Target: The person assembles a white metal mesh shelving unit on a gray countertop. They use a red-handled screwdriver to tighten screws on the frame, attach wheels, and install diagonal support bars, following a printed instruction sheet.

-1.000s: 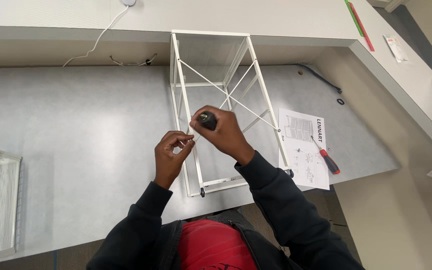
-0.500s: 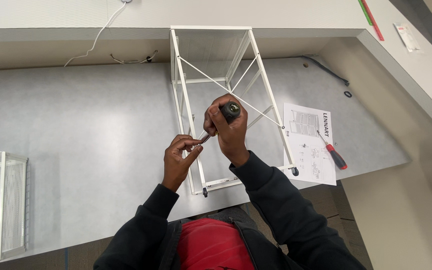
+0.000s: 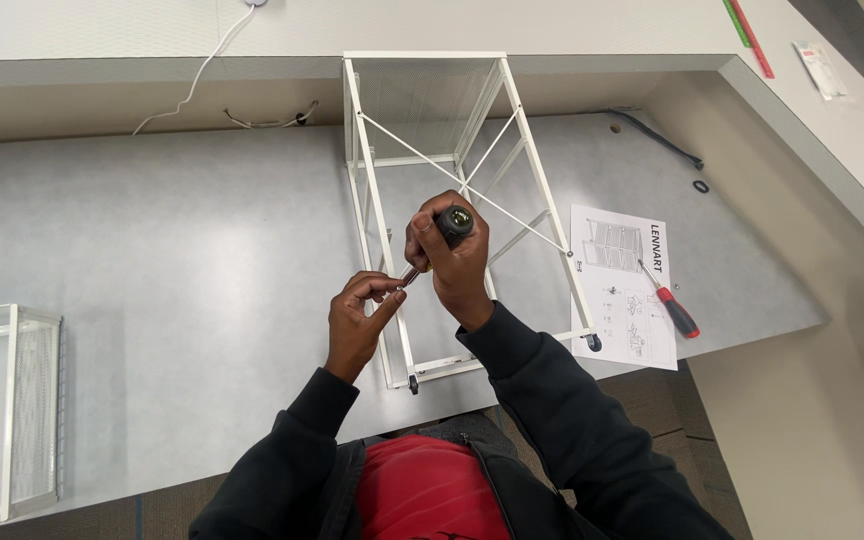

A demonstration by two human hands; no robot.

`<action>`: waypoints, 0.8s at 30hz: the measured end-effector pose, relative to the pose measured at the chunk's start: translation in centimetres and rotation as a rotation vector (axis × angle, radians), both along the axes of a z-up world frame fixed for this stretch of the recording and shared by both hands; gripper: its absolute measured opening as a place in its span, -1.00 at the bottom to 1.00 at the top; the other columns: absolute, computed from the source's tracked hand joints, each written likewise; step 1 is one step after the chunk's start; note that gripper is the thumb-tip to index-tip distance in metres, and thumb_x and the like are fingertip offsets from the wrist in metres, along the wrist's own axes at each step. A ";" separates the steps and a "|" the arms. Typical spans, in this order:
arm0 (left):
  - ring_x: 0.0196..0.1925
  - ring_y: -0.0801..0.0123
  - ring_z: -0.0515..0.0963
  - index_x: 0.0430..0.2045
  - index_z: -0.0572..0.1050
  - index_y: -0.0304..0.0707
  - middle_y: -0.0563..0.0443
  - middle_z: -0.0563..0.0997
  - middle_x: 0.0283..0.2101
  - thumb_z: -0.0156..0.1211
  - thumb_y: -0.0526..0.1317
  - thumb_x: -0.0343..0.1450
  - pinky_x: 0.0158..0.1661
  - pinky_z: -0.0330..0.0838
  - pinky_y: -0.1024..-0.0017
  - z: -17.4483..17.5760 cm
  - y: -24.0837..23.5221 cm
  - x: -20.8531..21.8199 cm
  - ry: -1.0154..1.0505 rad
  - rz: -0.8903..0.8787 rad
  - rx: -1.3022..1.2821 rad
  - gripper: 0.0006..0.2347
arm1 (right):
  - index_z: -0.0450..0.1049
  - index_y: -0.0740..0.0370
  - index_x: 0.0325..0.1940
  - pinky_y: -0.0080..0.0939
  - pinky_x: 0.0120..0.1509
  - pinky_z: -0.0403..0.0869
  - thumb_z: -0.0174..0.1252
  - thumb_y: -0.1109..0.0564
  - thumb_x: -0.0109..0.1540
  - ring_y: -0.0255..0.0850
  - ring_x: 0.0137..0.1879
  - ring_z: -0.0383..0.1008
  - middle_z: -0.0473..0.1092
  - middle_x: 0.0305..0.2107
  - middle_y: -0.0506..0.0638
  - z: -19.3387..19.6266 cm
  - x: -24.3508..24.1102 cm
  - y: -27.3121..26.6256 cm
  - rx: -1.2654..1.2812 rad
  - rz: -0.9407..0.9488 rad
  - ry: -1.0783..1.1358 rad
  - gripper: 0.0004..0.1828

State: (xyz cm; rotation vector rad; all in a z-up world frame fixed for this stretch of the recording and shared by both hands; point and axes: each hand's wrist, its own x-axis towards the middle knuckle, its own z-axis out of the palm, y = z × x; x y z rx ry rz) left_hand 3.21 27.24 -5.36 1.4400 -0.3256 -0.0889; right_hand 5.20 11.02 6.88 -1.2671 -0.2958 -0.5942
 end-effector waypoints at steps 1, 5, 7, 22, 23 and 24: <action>-0.01 0.38 0.58 -0.05 0.84 -0.27 -0.04 0.72 -0.15 0.62 -0.23 0.54 0.07 0.52 0.34 0.0 0.0 -0.1 0.001 -0.001 0.000 -0.83 | 0.43 0.27 -0.15 -0.29 -0.56 0.37 0.25 0.14 0.56 -0.30 -0.63 0.40 0.42 -0.65 0.09 -0.2 0.0 0.1 0.000 -0.001 0.001 -0.75; 0.00 0.36 0.62 -0.06 0.83 -0.28 -0.06 0.73 -0.15 0.63 -0.22 0.53 0.06 0.52 0.33 -0.2 0.1 -0.1 -0.009 -0.004 0.016 -0.83 | 0.44 0.29 -0.14 -0.29 -0.55 0.37 0.26 0.14 0.56 -0.32 -0.63 0.37 0.41 -0.65 0.10 -0.6 0.2 0.2 0.010 0.042 0.014 -0.76; -0.01 0.36 0.63 -0.06 0.83 -0.28 -0.06 0.74 -0.15 0.62 -0.23 0.53 0.06 0.52 0.34 -0.4 0.3 0.2 -0.012 -0.010 0.022 -0.83 | 0.44 0.29 -0.14 -0.28 -0.56 0.37 0.25 0.14 0.56 -0.31 -0.63 0.37 0.42 -0.64 0.11 -0.5 0.3 0.1 0.015 0.049 0.013 -0.76; -0.01 0.16 0.70 -0.09 0.83 -0.22 -0.10 0.79 -0.18 0.59 -0.20 0.57 0.05 0.52 0.22 2.5 2.0 2.2 -0.161 -0.051 0.272 -0.87 | 0.52 0.31 -0.09 -0.37 -0.57 0.36 0.23 0.13 0.58 -0.41 -0.63 0.32 0.36 -0.67 0.01 0.8 3.2 2.4 0.012 0.096 0.018 -0.79; -0.02 0.19 0.70 -0.08 0.84 -0.19 -0.08 0.81 -0.19 0.58 -0.20 0.58 0.04 0.52 0.26 2.3 2.0 2.1 -0.147 -0.033 0.266 -0.88 | 0.52 0.31 -0.08 -0.36 -0.56 0.36 0.20 0.11 0.59 -0.40 -0.62 0.34 0.37 -0.65 0.00 0.8 3.2 2.3 0.036 0.102 0.020 -0.77; -0.02 0.23 0.70 -0.08 0.84 -0.16 -0.05 0.82 -0.19 0.57 -0.20 0.58 0.03 0.51 0.30 2.2 2.0 2.1 -0.134 -0.014 0.260 -0.89 | 0.52 0.31 -0.07 -0.35 -0.56 0.37 0.18 0.09 0.60 -0.39 -0.61 0.36 0.38 -0.63 0.00 0.8 3.3 2.3 0.060 0.109 0.022 -0.76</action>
